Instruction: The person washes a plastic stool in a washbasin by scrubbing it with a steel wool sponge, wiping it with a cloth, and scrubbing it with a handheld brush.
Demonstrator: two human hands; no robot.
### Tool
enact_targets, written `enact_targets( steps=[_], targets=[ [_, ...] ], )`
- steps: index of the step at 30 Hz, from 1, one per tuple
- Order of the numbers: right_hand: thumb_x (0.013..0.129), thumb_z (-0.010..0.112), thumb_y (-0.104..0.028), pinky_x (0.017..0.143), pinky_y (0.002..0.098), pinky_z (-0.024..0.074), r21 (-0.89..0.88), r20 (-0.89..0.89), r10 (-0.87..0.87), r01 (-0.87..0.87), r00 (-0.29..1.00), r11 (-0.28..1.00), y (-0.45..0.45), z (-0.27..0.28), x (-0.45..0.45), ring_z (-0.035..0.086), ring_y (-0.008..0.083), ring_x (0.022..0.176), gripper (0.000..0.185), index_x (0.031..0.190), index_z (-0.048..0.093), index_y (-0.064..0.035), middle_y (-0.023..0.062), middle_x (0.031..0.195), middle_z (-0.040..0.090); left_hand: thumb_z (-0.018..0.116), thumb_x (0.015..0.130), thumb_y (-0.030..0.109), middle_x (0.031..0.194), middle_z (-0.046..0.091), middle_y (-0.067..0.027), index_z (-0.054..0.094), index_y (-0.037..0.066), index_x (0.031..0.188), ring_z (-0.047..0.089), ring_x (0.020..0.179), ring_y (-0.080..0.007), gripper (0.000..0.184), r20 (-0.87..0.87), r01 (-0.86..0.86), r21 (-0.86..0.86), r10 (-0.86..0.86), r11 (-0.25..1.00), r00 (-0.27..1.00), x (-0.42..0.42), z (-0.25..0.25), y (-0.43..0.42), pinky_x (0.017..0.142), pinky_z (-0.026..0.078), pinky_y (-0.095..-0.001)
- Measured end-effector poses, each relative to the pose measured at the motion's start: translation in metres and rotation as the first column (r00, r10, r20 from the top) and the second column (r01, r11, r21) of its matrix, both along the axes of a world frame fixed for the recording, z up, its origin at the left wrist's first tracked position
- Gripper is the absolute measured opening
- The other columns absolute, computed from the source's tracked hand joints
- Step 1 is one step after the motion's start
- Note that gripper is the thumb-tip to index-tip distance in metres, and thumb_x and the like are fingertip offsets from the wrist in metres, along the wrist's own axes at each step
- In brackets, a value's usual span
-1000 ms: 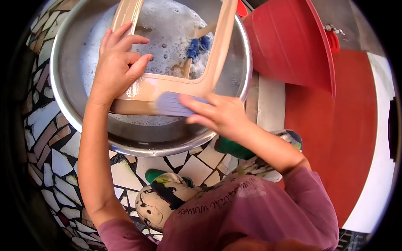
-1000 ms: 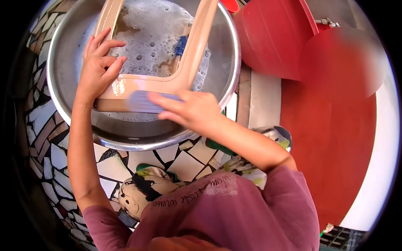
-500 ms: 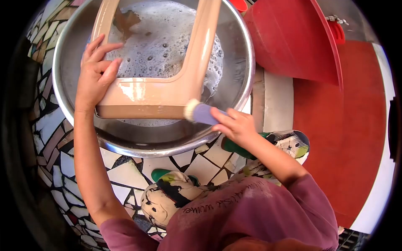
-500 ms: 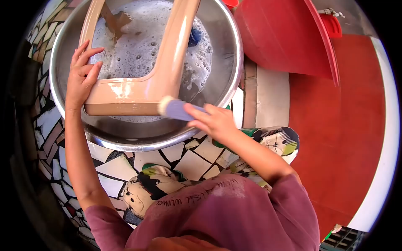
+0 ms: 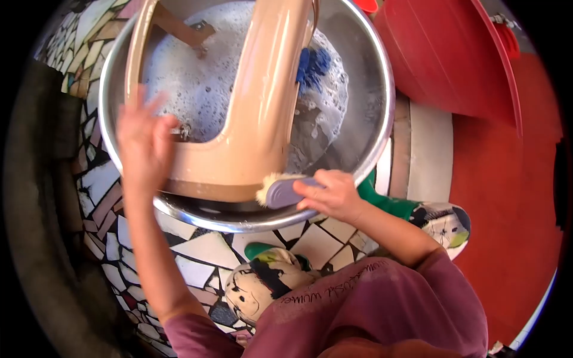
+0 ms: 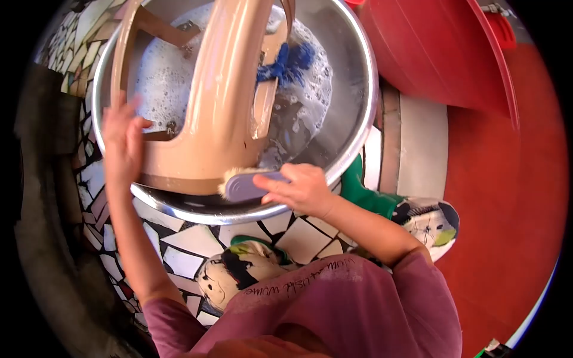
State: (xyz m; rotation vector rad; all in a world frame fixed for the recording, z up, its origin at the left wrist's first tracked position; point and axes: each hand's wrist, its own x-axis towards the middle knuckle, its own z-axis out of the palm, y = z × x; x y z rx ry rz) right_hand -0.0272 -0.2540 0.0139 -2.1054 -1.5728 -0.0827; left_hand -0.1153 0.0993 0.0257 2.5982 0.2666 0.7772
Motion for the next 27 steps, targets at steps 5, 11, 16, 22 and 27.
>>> enact_targets(
  steps=[5, 11, 16, 22, 27],
  targets=[
    [0.076, 0.074, -0.042, 0.047, 0.0316, 0.0437, 0.142, -0.032, -0.024, 0.029, 0.999, 0.989, 0.064, 0.024, 0.043, 0.051, 0.0184, 0.053, 0.052, 0.126, 0.066, -0.0291, 0.0043, 0.070, 0.049, 0.053, 0.097, 0.022, 0.063, 0.057, -0.0142, 0.062, 0.002, 0.066, 0.053, 0.067, -0.0337, 0.038, -0.079, -0.059, -0.214, 0.043, 0.975, 0.996, 0.005, 0.010, -0.045, 0.069, 0.039, -0.0440],
    [0.083, 0.074, -0.032, 0.054, 0.0318, 0.0509, -0.115, 0.053, -0.111, 0.116, 0.992, 0.987, 0.053, 0.056, 0.042, 0.057, 0.0180, 0.063, 0.054, 0.134, 0.061, -0.0197, 0.0091, 0.075, 0.059, 0.059, 0.089, 0.019, 0.057, 0.057, -0.0122, 0.056, 0.005, 0.053, 0.053, 0.058, -0.0319, 0.039, -0.047, -0.062, -0.056, 0.060, 0.996, 0.997, 0.013, 0.010, -0.059, 0.061, 0.036, -0.0429],
    [0.089, 0.060, -0.049, 0.057, 0.0375, 0.0532, -0.293, -0.110, -0.155, 0.117, 0.982, 0.949, 0.076, 0.099, 0.085, 0.066, 0.0240, 0.066, 0.048, 0.136, 0.056, -0.0365, 0.0134, 0.077, 0.065, 0.059, 0.090, 0.018, 0.057, 0.057, -0.0114, 0.057, 0.005, 0.053, 0.053, 0.058, -0.0311, 0.039, -0.043, -0.074, -0.021, 0.073, 0.997, 0.996, 0.021, 0.002, -0.068, 0.061, 0.036, -0.0430],
    [0.091, 0.056, -0.053, 0.052, 0.0394, 0.0513, -0.404, -0.013, -0.025, 0.018, 1.000, 0.914, 0.047, 0.089, 0.033, 0.058, 0.0275, 0.057, 0.049, 0.138, 0.053, -0.0395, 0.0113, 0.072, 0.056, 0.056, 0.094, 0.018, 0.056, 0.057, -0.0132, 0.058, 0.004, 0.056, 0.053, 0.058, -0.0322, 0.040, -0.040, -0.090, -0.049, 0.088, 0.995, 0.995, 0.020, 0.003, -0.073, 0.061, 0.036, -0.0433],
    [0.091, 0.059, -0.048, 0.049, 0.0342, 0.0470, -0.133, 0.113, -0.146, 0.161, 0.983, 0.978, 0.078, 0.061, 0.086, 0.056, 0.0228, 0.055, 0.047, 0.135, 0.058, -0.0326, 0.0072, 0.069, 0.054, 0.055, 0.096, 0.020, 0.056, 0.056, -0.0166, 0.056, 0.001, 0.055, 0.051, 0.055, -0.0343, 0.045, -0.043, -0.082, -0.138, 0.077, 0.987, 0.996, 0.021, -0.005, -0.054, 0.062, 0.036, -0.0441]
  ],
)
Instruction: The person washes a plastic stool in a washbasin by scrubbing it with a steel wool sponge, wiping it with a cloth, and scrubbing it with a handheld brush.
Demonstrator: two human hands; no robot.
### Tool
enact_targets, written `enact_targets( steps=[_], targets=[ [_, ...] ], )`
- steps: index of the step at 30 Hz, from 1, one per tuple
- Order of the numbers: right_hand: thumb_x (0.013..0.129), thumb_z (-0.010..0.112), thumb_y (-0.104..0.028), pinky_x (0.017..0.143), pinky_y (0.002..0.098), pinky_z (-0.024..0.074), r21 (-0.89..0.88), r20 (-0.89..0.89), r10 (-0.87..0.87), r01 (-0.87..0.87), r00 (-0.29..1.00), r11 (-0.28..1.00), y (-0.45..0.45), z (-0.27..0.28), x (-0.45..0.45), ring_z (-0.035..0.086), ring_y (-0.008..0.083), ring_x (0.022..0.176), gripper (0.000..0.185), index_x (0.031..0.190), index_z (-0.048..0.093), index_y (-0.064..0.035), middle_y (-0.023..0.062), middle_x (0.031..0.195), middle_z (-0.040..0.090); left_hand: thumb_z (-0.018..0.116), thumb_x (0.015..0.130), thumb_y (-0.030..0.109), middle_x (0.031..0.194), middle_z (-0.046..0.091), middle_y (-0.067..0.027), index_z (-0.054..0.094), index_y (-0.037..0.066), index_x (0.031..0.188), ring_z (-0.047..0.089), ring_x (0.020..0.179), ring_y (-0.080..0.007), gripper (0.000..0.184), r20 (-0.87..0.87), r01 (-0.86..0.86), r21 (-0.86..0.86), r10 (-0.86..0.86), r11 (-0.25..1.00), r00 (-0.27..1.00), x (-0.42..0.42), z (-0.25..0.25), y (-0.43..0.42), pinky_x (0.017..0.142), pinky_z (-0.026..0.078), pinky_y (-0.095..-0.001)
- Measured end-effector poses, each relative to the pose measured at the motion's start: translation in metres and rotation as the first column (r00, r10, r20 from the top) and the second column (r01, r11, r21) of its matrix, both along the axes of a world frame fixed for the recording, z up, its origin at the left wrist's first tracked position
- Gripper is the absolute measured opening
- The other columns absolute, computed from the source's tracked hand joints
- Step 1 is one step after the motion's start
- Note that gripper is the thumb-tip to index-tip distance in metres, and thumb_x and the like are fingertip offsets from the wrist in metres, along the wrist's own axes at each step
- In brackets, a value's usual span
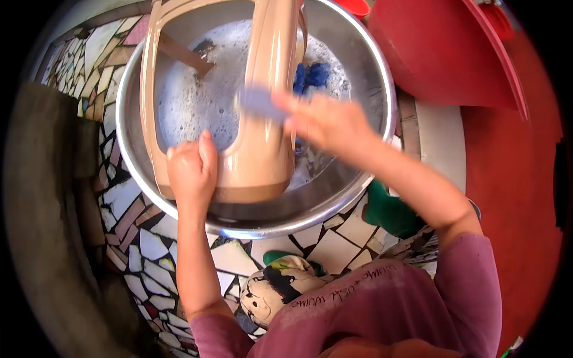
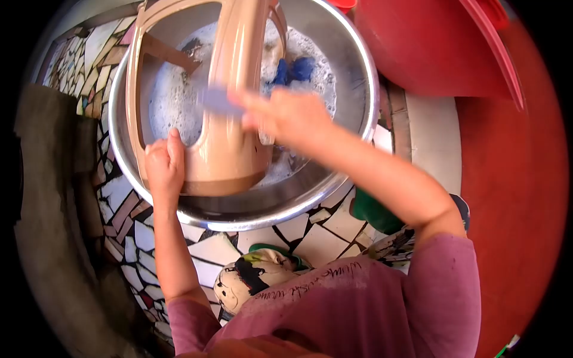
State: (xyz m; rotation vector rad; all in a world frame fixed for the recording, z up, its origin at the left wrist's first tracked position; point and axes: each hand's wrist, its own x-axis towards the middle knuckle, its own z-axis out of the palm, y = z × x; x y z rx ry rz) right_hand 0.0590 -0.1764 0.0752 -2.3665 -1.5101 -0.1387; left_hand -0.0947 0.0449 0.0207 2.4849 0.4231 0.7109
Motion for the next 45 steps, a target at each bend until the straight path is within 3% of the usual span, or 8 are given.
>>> enact_targets(
  steps=[11, 17, 19, 25, 35, 36, 43, 45],
  targets=[
    [0.079, 0.069, -0.046, 0.045, 0.0317, 0.0399, 0.275, -0.106, 0.224, -0.188, 0.969, 0.943, -0.009, -0.077, -0.050, 0.047, 0.0170, 0.050, 0.053, 0.129, 0.064, -0.0343, 0.0019, 0.064, 0.036, 0.055, 0.099, 0.030, 0.056, 0.051, -0.0151, 0.057, -0.004, 0.062, 0.048, 0.054, -0.0277, 0.050, -0.111, -0.015, -0.237, -0.011, 0.971, 0.994, 0.005, -0.008, 0.056, 0.060, 0.037, -0.0416],
    [0.083, 0.067, -0.046, 0.041, 0.0308, 0.0417, 0.564, -0.300, 0.023, 0.158, 0.954, 0.811, 0.047, -0.137, -0.036, 0.047, 0.0158, 0.048, 0.049, 0.130, 0.063, -0.0346, 0.0015, 0.061, 0.038, 0.060, 0.096, 0.037, 0.054, 0.055, -0.0099, 0.056, -0.005, 0.062, 0.046, 0.051, -0.0170, 0.054, -0.296, -0.082, -0.469, -0.069, 0.879, 0.953, 0.041, -0.021, 0.123, 0.054, 0.040, -0.0343],
    [0.081, 0.067, -0.048, 0.043, 0.0294, 0.0414, 0.444, -0.174, 0.256, -0.157, 0.951, 0.882, 0.026, -0.145, -0.072, 0.046, 0.0151, 0.048, 0.047, 0.127, 0.064, -0.0386, 0.0007, 0.061, 0.037, 0.061, 0.095, 0.037, 0.057, 0.058, -0.0097, 0.059, -0.006, 0.065, 0.050, 0.055, -0.0162, 0.052, -0.273, -0.027, -0.389, -0.088, 0.921, 0.958, 0.049, -0.010, 0.124, 0.057, 0.042, -0.0342],
    [0.074, 0.070, -0.049, 0.047, 0.0311, 0.0392, 0.435, -0.127, 0.358, -0.273, 0.925, 0.858, 0.039, -0.137, -0.044, 0.045, 0.0163, 0.051, 0.050, 0.123, 0.067, -0.0367, -0.0002, 0.064, 0.036, 0.063, 0.093, 0.039, 0.060, 0.061, -0.0032, 0.066, -0.003, 0.068, 0.052, 0.057, -0.0103, 0.049, -0.383, -0.155, -0.476, -0.045, 0.866, 0.923, 0.065, -0.023, 0.138, 0.060, 0.045, -0.0271],
    [0.075, 0.077, -0.037, 0.045, 0.0322, 0.0379, 0.532, -0.235, 0.112, 0.031, 0.966, 0.846, 0.070, -0.111, 0.007, 0.046, 0.0193, 0.051, 0.051, 0.123, 0.069, -0.0230, 0.0027, 0.064, 0.042, 0.064, 0.093, 0.039, 0.060, 0.060, -0.0019, 0.069, -0.004, 0.072, 0.052, 0.056, -0.0093, 0.048, -0.271, -0.116, -0.643, -0.084, 0.757, 0.959, 0.069, -0.019, 0.147, 0.058, 0.044, -0.0257],
    [0.075, 0.077, -0.036, 0.045, 0.0321, 0.0389, 0.503, -0.132, 0.192, -0.102, 0.972, 0.858, 0.059, -0.115, -0.008, 0.046, 0.0187, 0.050, 0.051, 0.123, 0.069, -0.0211, 0.0028, 0.064, 0.040, 0.064, 0.093, 0.039, 0.060, 0.061, -0.0022, 0.069, -0.004, 0.071, 0.053, 0.056, -0.0095, 0.048, -0.255, -0.085, -0.615, -0.096, 0.784, 0.962, 0.065, -0.018, 0.148, 0.058, 0.044, -0.0256],
    [0.076, 0.076, -0.038, 0.043, 0.0328, 0.0386, 0.399, -0.055, 0.209, -0.170, 0.976, 0.901, 0.057, -0.084, -0.006, 0.044, 0.0166, 0.047, 0.047, 0.122, 0.069, -0.0297, 0.0023, 0.063, 0.038, 0.063, 0.093, 0.033, 0.064, 0.066, -0.0024, 0.072, -0.004, 0.075, 0.057, 0.056, -0.0094, 0.042, -0.252, -0.125, -0.648, -0.057, 0.752, 0.966, 0.066, -0.016, 0.149, 0.059, 0.046, -0.0245],
    [0.074, 0.076, -0.040, 0.042, 0.0314, 0.0380, 0.357, -0.133, 0.043, 0.008, 0.990, 0.934, 0.066, -0.064, -0.010, 0.042, 0.0157, 0.047, 0.050, 0.122, 0.069, -0.0310, 0.0010, 0.063, 0.037, 0.063, 0.093, 0.034, 0.064, 0.065, -0.0025, 0.073, -0.004, 0.076, 0.056, 0.056, -0.0091, 0.043, -0.155, -0.090, -0.636, -0.013, 0.767, 0.988, 0.066, -0.018, 0.151, 0.058, 0.046, -0.0247]
  ],
)
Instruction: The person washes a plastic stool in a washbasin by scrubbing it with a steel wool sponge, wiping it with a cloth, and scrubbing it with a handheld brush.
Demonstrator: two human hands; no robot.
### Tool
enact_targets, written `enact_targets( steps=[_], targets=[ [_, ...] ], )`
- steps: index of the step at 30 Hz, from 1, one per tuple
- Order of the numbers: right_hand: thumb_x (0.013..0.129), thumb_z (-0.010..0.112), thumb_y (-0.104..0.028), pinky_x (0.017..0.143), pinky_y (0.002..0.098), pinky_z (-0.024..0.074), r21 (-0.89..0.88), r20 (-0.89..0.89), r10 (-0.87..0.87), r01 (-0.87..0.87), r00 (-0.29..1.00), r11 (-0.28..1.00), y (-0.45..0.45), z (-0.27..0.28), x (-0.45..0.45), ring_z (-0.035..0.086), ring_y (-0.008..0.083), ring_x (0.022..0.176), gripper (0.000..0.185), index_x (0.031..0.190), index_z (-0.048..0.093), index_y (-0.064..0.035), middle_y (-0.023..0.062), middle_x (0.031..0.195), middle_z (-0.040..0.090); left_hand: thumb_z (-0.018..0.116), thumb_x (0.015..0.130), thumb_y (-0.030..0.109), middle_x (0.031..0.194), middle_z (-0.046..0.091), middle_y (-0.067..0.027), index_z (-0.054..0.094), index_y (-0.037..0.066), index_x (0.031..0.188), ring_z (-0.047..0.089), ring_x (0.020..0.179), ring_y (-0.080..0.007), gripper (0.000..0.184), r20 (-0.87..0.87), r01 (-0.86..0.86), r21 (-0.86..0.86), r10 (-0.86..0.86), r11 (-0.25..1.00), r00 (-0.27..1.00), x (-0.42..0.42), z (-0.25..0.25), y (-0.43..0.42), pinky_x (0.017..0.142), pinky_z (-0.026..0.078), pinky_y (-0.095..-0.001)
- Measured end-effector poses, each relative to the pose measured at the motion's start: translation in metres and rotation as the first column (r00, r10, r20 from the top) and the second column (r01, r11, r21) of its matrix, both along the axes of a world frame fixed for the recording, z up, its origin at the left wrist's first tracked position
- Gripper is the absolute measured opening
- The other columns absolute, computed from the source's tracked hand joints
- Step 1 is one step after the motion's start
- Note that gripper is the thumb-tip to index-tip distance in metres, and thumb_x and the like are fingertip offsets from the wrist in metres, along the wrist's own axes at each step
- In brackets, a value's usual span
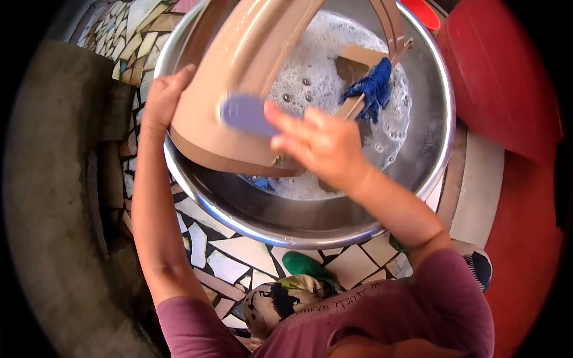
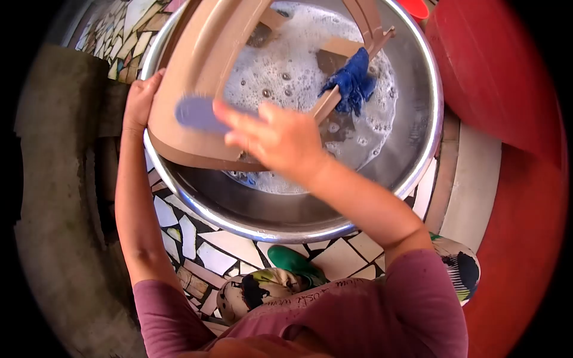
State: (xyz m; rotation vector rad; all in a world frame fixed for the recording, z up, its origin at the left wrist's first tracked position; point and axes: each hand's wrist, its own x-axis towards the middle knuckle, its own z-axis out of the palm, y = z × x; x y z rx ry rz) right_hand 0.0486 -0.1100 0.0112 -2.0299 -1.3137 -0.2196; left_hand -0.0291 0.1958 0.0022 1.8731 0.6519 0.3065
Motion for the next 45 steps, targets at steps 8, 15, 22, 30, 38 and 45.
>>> enact_targets(
  steps=[8, 15, 22, 30, 38, 45],
  targets=[
    [0.076, 0.073, -0.041, 0.042, 0.0309, 0.0386, -0.185, 0.063, 0.218, -0.203, 0.974, 0.961, -0.014, 0.006, -0.016, 0.045, 0.0151, 0.049, 0.050, 0.125, 0.067, -0.0316, 0.0008, 0.063, 0.036, 0.060, 0.093, 0.038, 0.060, 0.062, -0.0029, 0.069, -0.004, 0.069, 0.052, 0.054, -0.0088, 0.049, -0.024, 0.054, 0.001, -0.054, 0.999, 0.998, -0.006, 0.000, 0.002, 0.055, 0.044, -0.0264],
    [0.078, 0.075, -0.038, 0.045, 0.0305, 0.0426, -0.196, 0.061, 0.259, -0.243, 0.964, 0.950, -0.021, 0.013, -0.034, 0.050, 0.0148, 0.053, 0.048, 0.124, 0.068, -0.0284, 0.0027, 0.068, 0.051, 0.062, 0.094, 0.039, 0.057, 0.057, 0.0006, 0.065, -0.004, 0.064, 0.048, 0.053, -0.0070, 0.053, 0.017, 0.078, 0.092, -0.080, 0.993, 0.997, -0.014, 0.005, 0.007, 0.053, 0.042, -0.0272],
    [0.090, 0.069, -0.027, 0.062, 0.0290, 0.0524, -0.018, -0.252, -0.056, 0.053, 0.966, 0.998, 0.011, 0.032, 0.049, 0.066, 0.0171, 0.069, 0.042, 0.128, 0.064, -0.0126, 0.0092, 0.083, 0.070, 0.060, 0.096, 0.037, 0.062, 0.063, -0.0012, 0.069, -0.005, 0.072, 0.053, 0.058, -0.0078, 0.049, 0.050, 0.089, 0.008, -0.090, 0.996, 0.995, -0.011, -0.012, 0.012, 0.056, 0.044, -0.0272],
    [0.095, 0.061, -0.036, 0.060, 0.0270, 0.0513, -0.143, -0.114, 0.004, -0.020, 0.993, 0.990, 0.019, 0.054, 0.089, 0.064, 0.0142, 0.067, 0.041, 0.134, 0.060, -0.0244, 0.0068, 0.083, 0.069, 0.058, 0.097, 0.034, 0.063, 0.062, -0.0013, 0.068, -0.004, 0.075, 0.051, 0.058, -0.0070, 0.045, -0.012, 0.127, -0.003, -0.127, 0.992, 0.992, -0.017, -0.014, 0.012, 0.056, 0.043, -0.0279],
    [0.093, 0.061, -0.046, 0.061, 0.0292, 0.0508, -0.099, -0.189, 0.189, -0.210, 0.964, 0.973, 0.024, 0.054, 0.079, 0.060, 0.0202, 0.059, 0.045, 0.136, 0.059, -0.0318, 0.0068, 0.080, 0.065, 0.052, 0.101, 0.032, 0.076, 0.067, -0.0044, 0.069, -0.006, 0.089, 0.057, 0.070, -0.0104, 0.044, -0.031, 0.024, 0.079, -0.021, 0.997, 0.999, -0.022, -0.004, 0.003, 0.067, 0.047, -0.0281],
    [0.096, 0.058, -0.043, 0.083, 0.0315, 0.0517, -0.100, -0.263, -0.109, 0.085, 0.959, 0.991, 0.045, 0.087, 0.158, 0.067, 0.0172, 0.099, 0.051, 0.142, 0.051, -0.0235, 0.0117, 0.114, 0.069, 0.065, 0.082, 0.057, 0.121, 0.058, -0.0264, 0.032, 0.004, 0.149, 0.058, 0.111, -0.0421, 0.092, -0.168, -0.026, 0.601, 0.158, 0.799, 0.973, 0.015, 0.077, -0.116, 0.097, 0.044, -0.0454]
  ],
)
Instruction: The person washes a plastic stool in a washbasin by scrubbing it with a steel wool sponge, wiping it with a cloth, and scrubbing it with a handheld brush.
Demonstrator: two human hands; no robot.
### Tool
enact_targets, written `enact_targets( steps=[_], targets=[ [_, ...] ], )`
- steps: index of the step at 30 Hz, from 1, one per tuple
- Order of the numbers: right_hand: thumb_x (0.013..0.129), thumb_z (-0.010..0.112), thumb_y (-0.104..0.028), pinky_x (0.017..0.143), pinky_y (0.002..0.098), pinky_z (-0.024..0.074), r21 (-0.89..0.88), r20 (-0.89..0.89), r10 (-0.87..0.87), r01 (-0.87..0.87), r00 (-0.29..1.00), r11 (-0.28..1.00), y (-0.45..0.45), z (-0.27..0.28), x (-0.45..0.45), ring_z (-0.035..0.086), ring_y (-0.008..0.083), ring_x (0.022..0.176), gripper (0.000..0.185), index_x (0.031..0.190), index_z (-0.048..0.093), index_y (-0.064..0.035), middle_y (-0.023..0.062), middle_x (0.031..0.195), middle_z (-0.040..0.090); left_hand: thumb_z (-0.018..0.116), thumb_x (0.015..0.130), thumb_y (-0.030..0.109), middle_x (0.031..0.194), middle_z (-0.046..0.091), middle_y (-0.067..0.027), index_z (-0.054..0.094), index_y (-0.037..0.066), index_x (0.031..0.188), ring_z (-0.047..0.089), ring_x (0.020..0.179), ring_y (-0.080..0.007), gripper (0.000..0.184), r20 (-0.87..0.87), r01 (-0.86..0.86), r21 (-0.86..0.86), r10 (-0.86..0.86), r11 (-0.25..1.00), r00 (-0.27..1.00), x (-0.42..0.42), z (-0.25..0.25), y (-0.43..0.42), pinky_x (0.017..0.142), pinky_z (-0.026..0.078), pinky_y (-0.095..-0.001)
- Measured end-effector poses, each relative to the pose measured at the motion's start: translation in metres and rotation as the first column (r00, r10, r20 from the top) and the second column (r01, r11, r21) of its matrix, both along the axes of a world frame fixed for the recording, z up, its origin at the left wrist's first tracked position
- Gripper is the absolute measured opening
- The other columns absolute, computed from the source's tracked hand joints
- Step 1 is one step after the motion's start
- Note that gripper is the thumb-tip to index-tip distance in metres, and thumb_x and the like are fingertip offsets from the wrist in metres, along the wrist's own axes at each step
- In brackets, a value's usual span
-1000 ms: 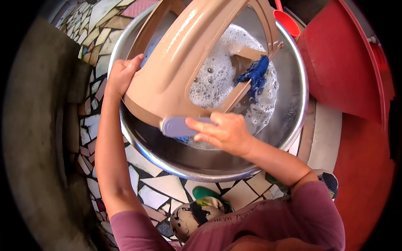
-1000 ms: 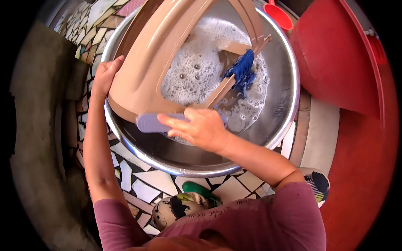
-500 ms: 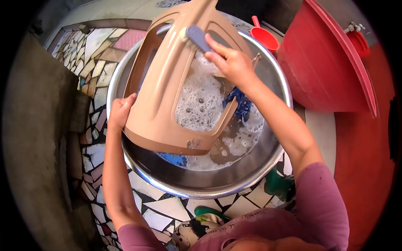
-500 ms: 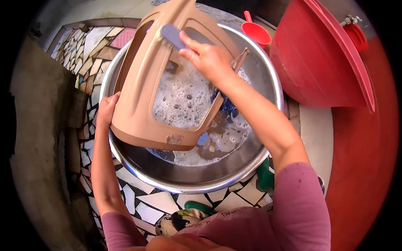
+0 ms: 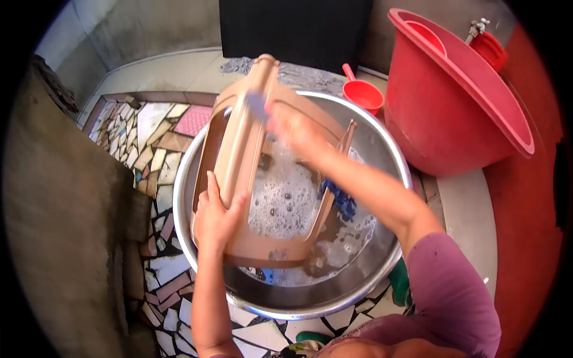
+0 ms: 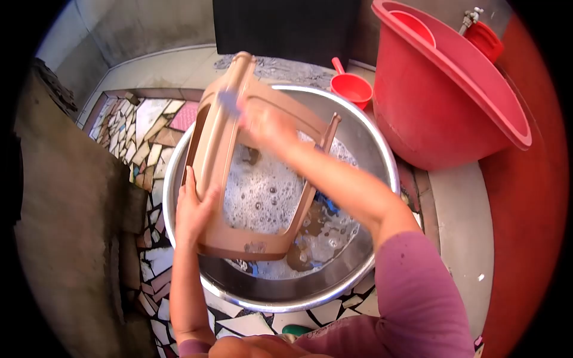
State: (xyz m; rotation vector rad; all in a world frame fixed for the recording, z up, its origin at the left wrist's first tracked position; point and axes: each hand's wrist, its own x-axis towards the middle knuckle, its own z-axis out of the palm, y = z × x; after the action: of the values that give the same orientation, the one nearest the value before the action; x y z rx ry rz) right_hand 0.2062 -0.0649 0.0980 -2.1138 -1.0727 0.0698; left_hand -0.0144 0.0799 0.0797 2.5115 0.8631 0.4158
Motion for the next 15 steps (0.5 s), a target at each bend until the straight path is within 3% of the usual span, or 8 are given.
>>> enact_targets(
  steps=[2, 3, 5, 6, 8, 9, 12, 15],
  targets=[
    [0.095, 0.058, -0.045, 0.087, 0.0354, 0.0516, -0.369, 0.110, 0.213, -0.159, 0.971, 0.916, -0.014, -0.007, -0.041, 0.068, 0.0240, 0.103, 0.052, 0.142, 0.050, -0.0247, 0.0100, 0.114, 0.070, 0.080, 0.064, 0.060, 0.111, 0.059, -0.0250, 0.036, 0.006, 0.147, 0.060, 0.105, -0.0409, 0.109, 0.054, -0.049, 0.024, 0.048, 0.998, 0.997, 0.011, 0.003, -0.004, 0.089, 0.048, -0.0473],
    [0.095, 0.058, -0.045, 0.087, 0.0354, 0.0516, -0.372, 0.119, 0.217, -0.159, 0.969, 0.914, -0.012, -0.005, -0.028, 0.068, 0.0240, 0.103, 0.052, 0.142, 0.050, -0.0247, 0.0100, 0.114, 0.070, 0.080, 0.064, 0.060, 0.111, 0.059, -0.0250, 0.036, 0.006, 0.147, 0.060, 0.105, -0.0409, 0.109, 0.063, -0.053, 0.022, 0.052, 0.998, 0.997, 0.012, 0.002, -0.005, 0.089, 0.048, -0.0473],
    [0.095, 0.056, -0.047, 0.086, 0.0380, 0.0520, 0.061, 0.086, 0.181, -0.187, 0.980, 0.980, -0.004, -0.005, 0.010, 0.068, 0.0299, 0.098, 0.051, 0.141, 0.053, -0.0238, 0.0127, 0.107, 0.070, 0.081, 0.062, 0.059, 0.107, 0.061, -0.0232, 0.041, 0.006, 0.143, 0.062, 0.100, -0.0403, 0.105, 0.047, -0.099, -0.001, 0.099, 0.995, 0.994, 0.009, 0.000, -0.014, 0.085, 0.050, -0.0468],
    [0.095, 0.055, -0.047, 0.082, 0.0385, 0.0531, 0.235, -0.103, 0.170, -0.142, 0.980, 0.962, 0.002, 0.019, 0.044, 0.069, 0.0333, 0.091, 0.051, 0.139, 0.054, -0.0227, 0.0158, 0.098, 0.071, 0.082, 0.062, 0.058, 0.103, 0.062, -0.0221, 0.044, 0.006, 0.140, 0.063, 0.094, -0.0406, 0.101, 0.037, -0.111, 0.016, 0.111, 0.994, 0.993, 0.010, 0.004, -0.021, 0.082, 0.051, -0.0471],
    [0.093, 0.054, -0.046, 0.079, 0.0440, 0.0528, -0.116, 0.310, -0.141, 0.184, 0.940, 0.976, 0.009, 0.055, 0.111, 0.068, 0.0355, 0.091, 0.051, 0.138, 0.054, -0.0231, 0.0188, 0.098, 0.070, 0.080, 0.064, 0.060, 0.099, 0.062, -0.0223, 0.047, 0.006, 0.137, 0.064, 0.089, -0.0412, 0.097, 0.001, -0.139, 0.045, 0.139, 0.989, 0.990, 0.017, 0.004, -0.041, 0.078, 0.052, -0.0479],
    [0.092, 0.053, -0.049, 0.077, 0.0466, 0.0525, -0.191, 0.420, -0.064, 0.157, 0.905, 0.969, 0.010, 0.053, 0.134, 0.068, 0.0344, 0.092, 0.049, 0.134, 0.056, -0.0235, 0.0162, 0.097, 0.071, 0.079, 0.065, 0.060, 0.098, 0.062, -0.0229, 0.048, 0.005, 0.136, 0.064, 0.088, -0.0414, 0.095, -0.033, -0.147, 0.096, 0.151, 0.984, 0.988, 0.024, 0.002, -0.052, 0.077, 0.052, -0.0478],
    [0.092, 0.054, -0.047, 0.075, 0.0460, 0.0529, -0.268, 0.527, -0.033, 0.204, 0.849, 0.942, -0.026, 0.064, 0.122, 0.068, 0.0340, 0.091, 0.048, 0.135, 0.055, -0.0260, 0.0169, 0.094, 0.071, 0.080, 0.063, 0.059, 0.091, 0.061, -0.0221, 0.049, 0.002, 0.136, 0.063, 0.079, -0.0390, 0.097, 0.033, -0.095, 0.177, 0.091, 0.980, 0.995, 0.026, -0.001, -0.083, 0.072, 0.052, -0.0465],
    [0.093, 0.057, -0.046, 0.067, 0.0436, 0.0525, -0.519, 0.397, 0.151, 0.086, 0.905, 0.850, -0.077, 0.079, 0.087, 0.068, 0.0341, 0.075, 0.052, 0.142, 0.049, -0.0294, 0.0173, 0.085, 0.069, 0.082, 0.062, 0.056, 0.086, 0.059, -0.0197, 0.049, 0.000, 0.136, 0.062, 0.073, -0.0367, 0.098, 0.031, -0.053, 0.195, 0.048, 0.979, 0.998, 0.027, -0.005, -0.123, 0.068, 0.052, -0.0451]
  ],
)
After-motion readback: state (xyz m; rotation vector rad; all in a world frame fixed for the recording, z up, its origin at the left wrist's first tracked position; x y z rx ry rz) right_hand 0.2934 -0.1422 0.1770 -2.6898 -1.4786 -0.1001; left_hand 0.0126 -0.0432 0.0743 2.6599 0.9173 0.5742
